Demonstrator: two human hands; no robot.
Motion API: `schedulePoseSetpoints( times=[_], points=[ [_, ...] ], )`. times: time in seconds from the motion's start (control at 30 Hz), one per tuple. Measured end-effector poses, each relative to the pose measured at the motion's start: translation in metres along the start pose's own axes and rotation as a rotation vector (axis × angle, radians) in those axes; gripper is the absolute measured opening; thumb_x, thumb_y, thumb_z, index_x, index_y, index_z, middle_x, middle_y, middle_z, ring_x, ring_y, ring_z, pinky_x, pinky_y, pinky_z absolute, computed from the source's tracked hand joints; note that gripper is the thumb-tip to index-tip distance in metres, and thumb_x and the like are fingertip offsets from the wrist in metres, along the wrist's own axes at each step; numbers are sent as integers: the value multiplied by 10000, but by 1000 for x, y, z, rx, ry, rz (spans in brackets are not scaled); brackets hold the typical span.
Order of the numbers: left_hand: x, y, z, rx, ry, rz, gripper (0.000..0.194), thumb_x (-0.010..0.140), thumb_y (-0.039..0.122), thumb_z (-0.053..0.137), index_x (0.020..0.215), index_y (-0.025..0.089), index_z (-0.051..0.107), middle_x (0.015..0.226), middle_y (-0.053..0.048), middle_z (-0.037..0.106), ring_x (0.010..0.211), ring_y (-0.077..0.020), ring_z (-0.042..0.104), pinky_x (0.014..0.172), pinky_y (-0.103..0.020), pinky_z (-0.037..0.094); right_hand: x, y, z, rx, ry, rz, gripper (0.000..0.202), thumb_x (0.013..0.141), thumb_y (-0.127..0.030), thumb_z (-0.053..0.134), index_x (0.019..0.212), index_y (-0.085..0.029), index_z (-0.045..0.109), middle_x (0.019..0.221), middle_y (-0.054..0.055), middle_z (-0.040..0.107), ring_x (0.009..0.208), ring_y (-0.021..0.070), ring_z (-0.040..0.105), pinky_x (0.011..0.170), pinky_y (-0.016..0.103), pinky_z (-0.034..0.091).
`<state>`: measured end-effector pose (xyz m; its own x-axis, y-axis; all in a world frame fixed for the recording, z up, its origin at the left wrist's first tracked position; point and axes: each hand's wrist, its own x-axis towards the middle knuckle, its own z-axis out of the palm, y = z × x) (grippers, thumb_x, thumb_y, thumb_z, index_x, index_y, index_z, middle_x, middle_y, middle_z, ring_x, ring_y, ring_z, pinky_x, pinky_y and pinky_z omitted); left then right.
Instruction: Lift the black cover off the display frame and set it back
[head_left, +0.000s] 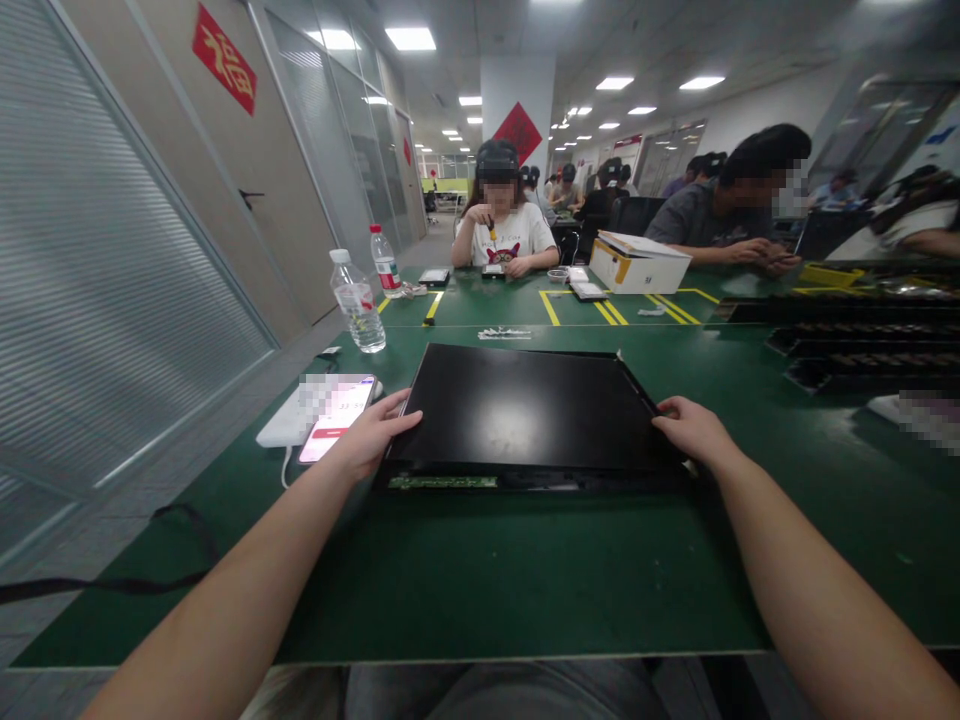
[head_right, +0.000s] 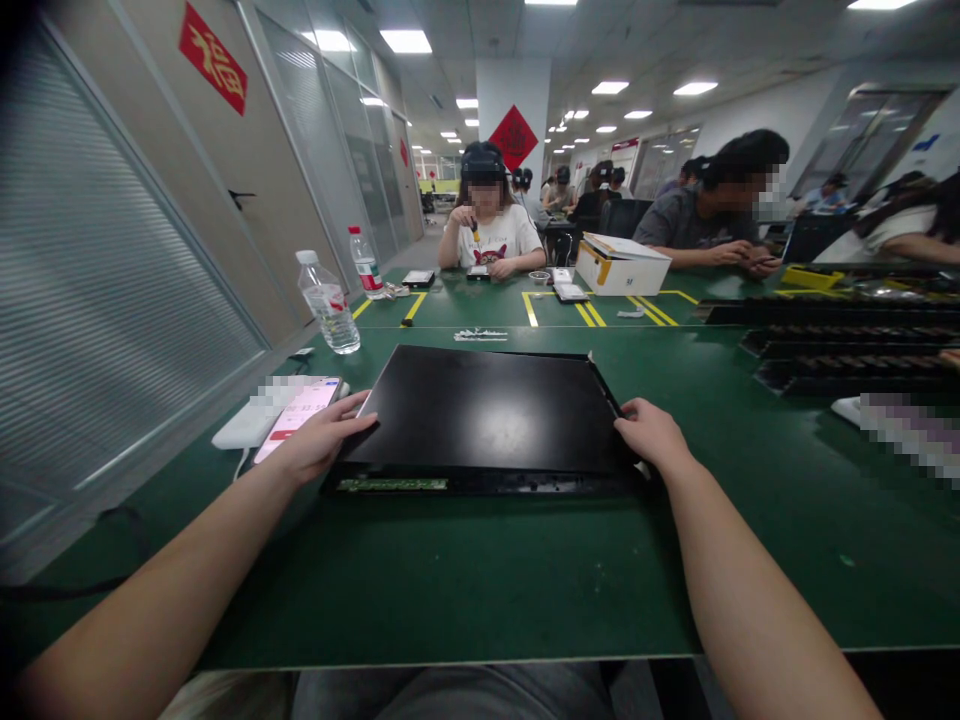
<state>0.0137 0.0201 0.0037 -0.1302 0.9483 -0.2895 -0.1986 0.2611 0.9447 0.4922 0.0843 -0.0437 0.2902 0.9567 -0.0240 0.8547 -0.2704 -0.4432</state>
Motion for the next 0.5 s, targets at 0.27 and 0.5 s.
schedulePoseSetpoints(
  times=[0.27, 0.5],
  points=[
    [-1, 2, 0, -38, -20, 41, 595, 693, 40, 835, 1255, 194, 711, 1078, -97, 819, 963, -272, 792, 770, -306, 658, 2, 2, 2, 6, 19, -22, 319, 815, -318, 632, 1093, -185, 712, 998, 99, 748, 910, 264, 696, 749, 342, 499],
    [-1, 2, -1, -31, -94, 135, 588, 643, 130, 894, 1210, 178, 746, 1144, -104, 804, 958, -272, 786, 747, -294, 644, 3, 4, 2, 43, 35, -33, 327, 796, -311, 641, 1085, -179, 722, 976, 103, 746, 863, 258, 688, 741, 347, 499]
  ],
)
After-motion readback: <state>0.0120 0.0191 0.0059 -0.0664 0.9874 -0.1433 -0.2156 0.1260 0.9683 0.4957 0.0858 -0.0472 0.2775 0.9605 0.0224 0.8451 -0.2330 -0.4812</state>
